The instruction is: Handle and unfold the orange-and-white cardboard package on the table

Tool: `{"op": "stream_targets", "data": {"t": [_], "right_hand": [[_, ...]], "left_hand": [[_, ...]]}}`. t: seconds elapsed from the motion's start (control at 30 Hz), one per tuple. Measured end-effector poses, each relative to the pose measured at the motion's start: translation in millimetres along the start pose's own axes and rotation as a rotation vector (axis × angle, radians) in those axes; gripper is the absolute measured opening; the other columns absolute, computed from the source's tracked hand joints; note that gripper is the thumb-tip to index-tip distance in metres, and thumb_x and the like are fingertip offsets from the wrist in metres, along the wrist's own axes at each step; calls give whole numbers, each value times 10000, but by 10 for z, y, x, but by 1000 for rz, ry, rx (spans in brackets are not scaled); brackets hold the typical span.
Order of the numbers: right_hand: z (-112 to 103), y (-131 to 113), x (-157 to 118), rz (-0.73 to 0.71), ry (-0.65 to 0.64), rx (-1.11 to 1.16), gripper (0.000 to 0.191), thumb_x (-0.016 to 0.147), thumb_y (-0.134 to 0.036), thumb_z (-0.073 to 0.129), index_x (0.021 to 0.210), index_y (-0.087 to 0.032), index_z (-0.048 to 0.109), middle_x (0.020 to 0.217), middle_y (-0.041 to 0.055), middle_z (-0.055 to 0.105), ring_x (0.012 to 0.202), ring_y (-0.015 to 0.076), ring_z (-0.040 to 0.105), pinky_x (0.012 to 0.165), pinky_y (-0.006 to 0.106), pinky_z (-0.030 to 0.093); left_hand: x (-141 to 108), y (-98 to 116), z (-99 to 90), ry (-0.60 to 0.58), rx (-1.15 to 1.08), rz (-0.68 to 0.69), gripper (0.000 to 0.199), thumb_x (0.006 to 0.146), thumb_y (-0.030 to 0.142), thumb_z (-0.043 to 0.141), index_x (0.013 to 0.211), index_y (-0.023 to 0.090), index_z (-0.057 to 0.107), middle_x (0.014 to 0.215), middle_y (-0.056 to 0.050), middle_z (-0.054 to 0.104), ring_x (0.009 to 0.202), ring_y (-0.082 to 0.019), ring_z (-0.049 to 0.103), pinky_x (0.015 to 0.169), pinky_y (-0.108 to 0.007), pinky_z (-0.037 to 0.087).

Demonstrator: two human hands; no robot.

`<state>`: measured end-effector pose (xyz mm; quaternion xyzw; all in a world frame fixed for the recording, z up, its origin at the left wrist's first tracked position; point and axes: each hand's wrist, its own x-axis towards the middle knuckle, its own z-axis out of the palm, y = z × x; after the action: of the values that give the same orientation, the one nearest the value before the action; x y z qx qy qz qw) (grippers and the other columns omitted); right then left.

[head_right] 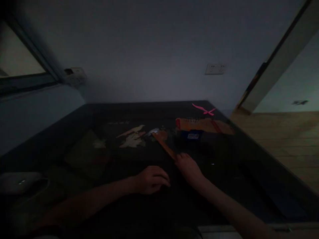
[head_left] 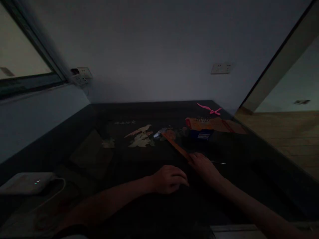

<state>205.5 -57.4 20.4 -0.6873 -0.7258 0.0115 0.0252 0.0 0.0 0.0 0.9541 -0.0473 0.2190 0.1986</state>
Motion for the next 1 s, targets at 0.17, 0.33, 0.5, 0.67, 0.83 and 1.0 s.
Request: {"op": "stream_targets", "data": {"t": [0.17, 0.33, 0.5, 0.67, 0.83, 1.0], "right_hand": [[-3, -378, 479, -78, -17, 2, 267, 907, -288, 561, 1139, -157, 584, 1149, 82, 608, 977, 214, 609, 826, 426, 510], [42, -829, 866, -131, -59, 43, 320, 909, -304, 558, 1199, -169, 548, 1175, 85, 589, 958, 212, 613, 791, 416, 526], [123, -1168, 1186, -120, -93, 67, 324, 907, -308, 560, 1198, -166, 547, 1173, 85, 590, 954, 213, 614, 786, 416, 528], [167, -1324, 1443, -95, -70, 80, 328, 905, -307, 562, 1202, -167, 546, 1187, 87, 584, 972, 219, 608, 801, 426, 522], [179, -1417, 1647, -77, -30, 136, 328, 904, -307, 564, 1200, -166, 547, 1190, 88, 582, 977, 220, 606, 804, 428, 520], [117, -1334, 1682, -85, 7, 256, 330, 905, -311, 562, 1202, -167, 546, 1189, 87, 582, 974, 220, 607, 801, 427, 522]], "left_hand": [[-2, -2, 51, -90, 40, 57, 239, 850, 153, 453, 1041, 193, 591, 1073, -63, 670, 967, -147, 624, 861, -276, 476], [-6, -16, 73, -114, 42, 87, 243, 853, 156, 443, 1037, 187, 599, 1072, -66, 672, 937, -147, 634, 830, -264, 486], [-23, -40, 90, -107, 34, 111, 251, 855, 174, 440, 1047, 191, 601, 1073, -68, 676, 926, -161, 639, 813, -279, 485], [-49, -80, 120, -159, 36, 106, 258, 853, 188, 455, 1067, 214, 595, 1102, -63, 669, 942, -161, 636, 806, -280, 478], [-47, -113, 135, -153, 40, 100, 250, 854, 189, 458, 1063, 216, 593, 1079, -61, 675, 942, -163, 638, 799, -273, 478], [-35, -104, 101, -138, 51, 92, 247, 856, 183, 444, 1052, 204, 593, 1046, -69, 685, 935, -170, 639, 799, -277, 477]]}}
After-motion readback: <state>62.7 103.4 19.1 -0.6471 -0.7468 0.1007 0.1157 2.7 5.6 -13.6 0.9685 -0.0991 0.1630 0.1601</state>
